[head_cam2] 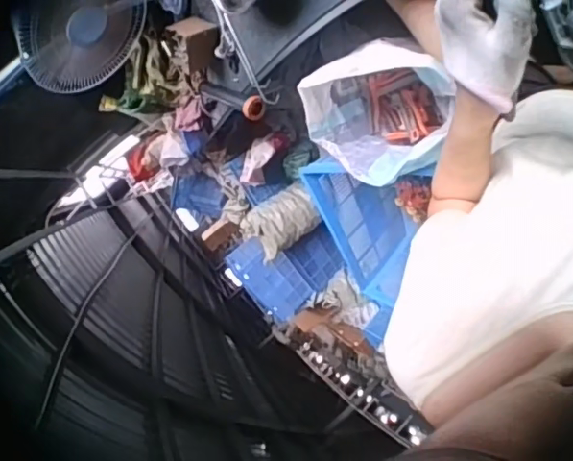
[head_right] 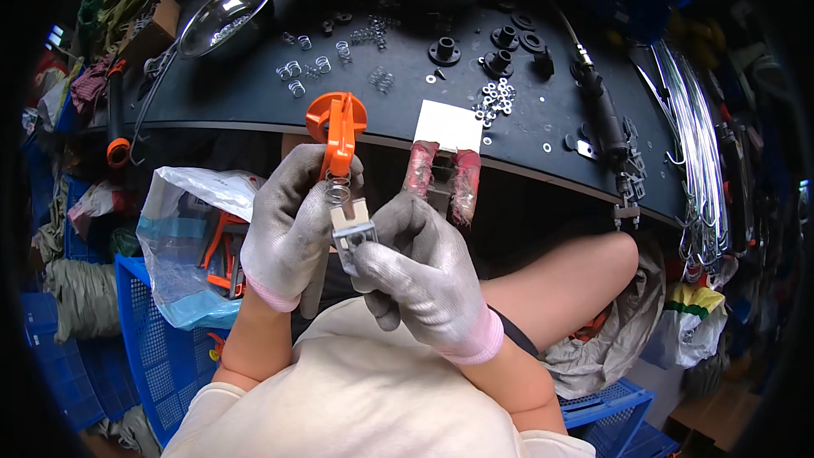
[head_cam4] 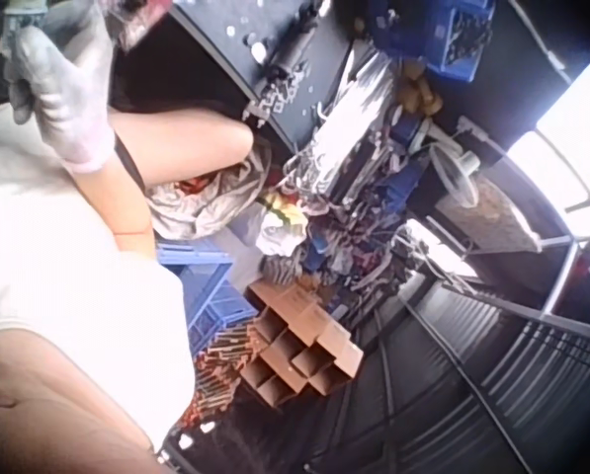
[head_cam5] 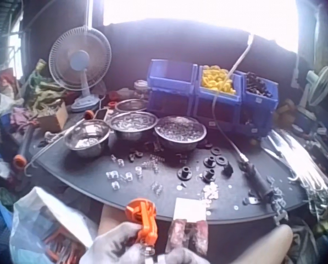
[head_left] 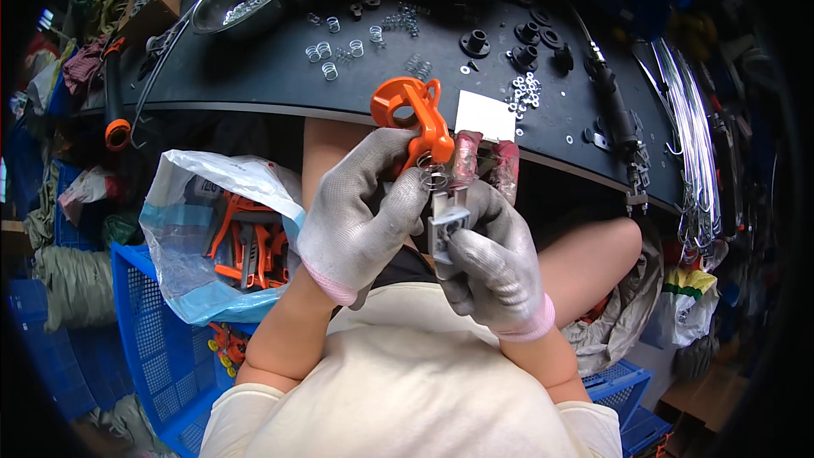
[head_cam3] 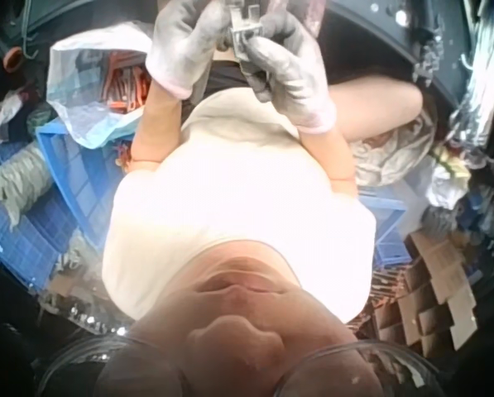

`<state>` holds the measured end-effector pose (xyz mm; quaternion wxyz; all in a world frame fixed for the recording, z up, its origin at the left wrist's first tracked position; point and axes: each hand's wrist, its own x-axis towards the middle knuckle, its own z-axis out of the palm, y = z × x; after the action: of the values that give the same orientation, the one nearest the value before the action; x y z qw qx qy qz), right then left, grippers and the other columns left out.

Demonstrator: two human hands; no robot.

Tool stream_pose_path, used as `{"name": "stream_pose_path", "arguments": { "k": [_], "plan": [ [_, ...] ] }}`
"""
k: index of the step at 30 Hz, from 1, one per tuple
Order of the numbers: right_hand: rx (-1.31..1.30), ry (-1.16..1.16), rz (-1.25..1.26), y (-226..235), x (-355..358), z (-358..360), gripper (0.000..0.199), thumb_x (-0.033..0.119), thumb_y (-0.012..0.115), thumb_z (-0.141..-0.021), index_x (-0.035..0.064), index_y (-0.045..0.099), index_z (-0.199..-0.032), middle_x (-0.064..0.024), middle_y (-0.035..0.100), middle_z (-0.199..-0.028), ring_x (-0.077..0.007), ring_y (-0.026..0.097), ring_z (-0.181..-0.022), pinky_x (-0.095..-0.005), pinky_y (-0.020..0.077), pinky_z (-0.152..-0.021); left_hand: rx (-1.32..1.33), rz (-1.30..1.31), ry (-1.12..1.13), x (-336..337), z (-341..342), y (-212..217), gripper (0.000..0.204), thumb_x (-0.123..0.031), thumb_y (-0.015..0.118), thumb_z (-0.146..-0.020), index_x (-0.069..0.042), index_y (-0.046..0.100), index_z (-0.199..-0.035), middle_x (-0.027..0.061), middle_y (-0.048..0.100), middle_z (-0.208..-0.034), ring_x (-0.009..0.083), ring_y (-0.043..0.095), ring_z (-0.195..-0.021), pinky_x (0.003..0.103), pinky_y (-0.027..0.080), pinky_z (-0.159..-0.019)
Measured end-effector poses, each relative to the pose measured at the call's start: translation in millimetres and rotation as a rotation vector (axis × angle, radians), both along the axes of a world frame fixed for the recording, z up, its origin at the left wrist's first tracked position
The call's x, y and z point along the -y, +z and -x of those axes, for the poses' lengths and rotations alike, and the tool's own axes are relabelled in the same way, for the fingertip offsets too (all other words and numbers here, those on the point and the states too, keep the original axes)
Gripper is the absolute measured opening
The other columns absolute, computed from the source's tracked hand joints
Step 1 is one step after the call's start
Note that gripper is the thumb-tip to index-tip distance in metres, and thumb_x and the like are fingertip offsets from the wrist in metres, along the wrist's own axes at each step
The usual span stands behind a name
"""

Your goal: Assembling mechanical components using manual and power tools on a workbench.

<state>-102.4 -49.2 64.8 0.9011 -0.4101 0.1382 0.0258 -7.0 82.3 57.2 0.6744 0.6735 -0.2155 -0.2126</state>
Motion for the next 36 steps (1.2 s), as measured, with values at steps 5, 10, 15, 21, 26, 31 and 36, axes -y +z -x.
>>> {"name": "stream_pose_path", "arguments": {
  "k": [5, 10, 15, 21, 26, 31, 36],
  "plan": [
    [-0.060, 0.020, -0.019, 0.2, 2.5, -6.7, 0.026, 0.025, 0.064, -0.090, 0.0048, 0.048, -0.090, -0.0057, 0.054, -0.068, -0.0080, 0.048, -0.045, -0.0195, 0.0353, -0.037, -0.016, 0.019, 0.012, 2.9, 1.7, 2.9, 0.026, -0.013, 0.050, -0.092, 0.001, 0.055, -0.113, 0.0044, 0.059, -0.095, 0.0071, 0.055, -0.082, 0.022, 0.047, -0.074],
    [-0.062, 0.034, -0.048, -2.7, 4.3, -6.9, 0.025, 0.024, 0.063, -0.091, 0.0048, 0.047, -0.091, -0.0049, 0.053, -0.066, -0.0080, 0.048, -0.045, -0.0191, 0.0350, -0.037, 0.010, -0.085, -0.034, -1.3, -3.7, -0.4, 0.027, -0.018, 0.051, -0.093, 0.000, 0.056, -0.112, 0.0029, 0.060, -0.094, 0.0073, 0.055, -0.082, 0.022, 0.046, -0.074],
    [0.004, 0.038, -0.015, -8.4, 4.1, -4.5, 0.024, 0.023, 0.063, -0.091, 0.0045, 0.047, -0.090, -0.0055, 0.054, -0.066, -0.0080, 0.048, -0.045, -0.0191, 0.0353, -0.037, -0.142, 0.091, -0.018, 6.8, -0.9, 3.7, 0.027, -0.020, 0.051, -0.093, 0.000, 0.057, -0.109, 0.0031, 0.059, -0.093, 0.0070, 0.054, -0.082, 0.023, 0.045, -0.075],
    [-0.070, 0.014, -0.104, -4.1, 4.8, -8.4, 0.023, 0.023, 0.061, -0.092, 0.0045, 0.047, -0.090, -0.0067, 0.055, -0.070, -0.0089, 0.048, -0.045, -0.0197, 0.0367, -0.038, -0.079, -0.013, -0.013, 5.5, -2.7, -2.3, 0.027, -0.020, 0.052, -0.093, 0.000, 0.057, -0.110, 0.0028, 0.059, -0.093, 0.0069, 0.054, -0.081, 0.022, 0.045, -0.074],
    [-0.049, 0.028, -0.092, -7.6, 3.8, -5.0, 0.022, 0.022, 0.061, -0.092, 0.0046, 0.047, -0.091, -0.0069, 0.055, -0.070, -0.0091, 0.049, -0.046, -0.0195, 0.0373, -0.038, -0.016, -0.027, -0.013, 2.7, -4.0, -5.8, 0.028, -0.022, 0.054, -0.094, 0.000, 0.057, -0.111, 0.0027, 0.059, -0.092, 0.0066, 0.055, -0.081, 0.022, 0.045, -0.072],
    [-0.004, 0.008, -0.086, -3.0, 2.3, -6.1, 0.022, 0.021, 0.061, -0.092, 0.0044, 0.047, -0.092, -0.0068, 0.055, -0.070, -0.0092, 0.050, -0.046, -0.0197, 0.0377, -0.038, -0.165, 0.070, 0.003, 7.5, -0.3, 1.0, 0.029, -0.023, 0.054, -0.094, 0.000, 0.057, -0.111, 0.0024, 0.059, -0.092, 0.0057, 0.054, -0.080, 0.021, 0.045, -0.071],
    [-0.076, 0.003, -0.104, -7.6, 0.7, -10.0, 0.024, 0.022, 0.062, -0.091, 0.0039, 0.047, -0.091, -0.0065, 0.054, -0.068, -0.0094, 0.049, -0.046, -0.0199, 0.0371, -0.037, -0.115, 0.019, -0.017, 2.1, -4.2, -7.7, 0.029, -0.023, 0.054, -0.094, 0.000, 0.057, -0.111, 0.0023, 0.060, -0.092, 0.0059, 0.054, -0.079, 0.021, 0.045, -0.071]
  ]
}}
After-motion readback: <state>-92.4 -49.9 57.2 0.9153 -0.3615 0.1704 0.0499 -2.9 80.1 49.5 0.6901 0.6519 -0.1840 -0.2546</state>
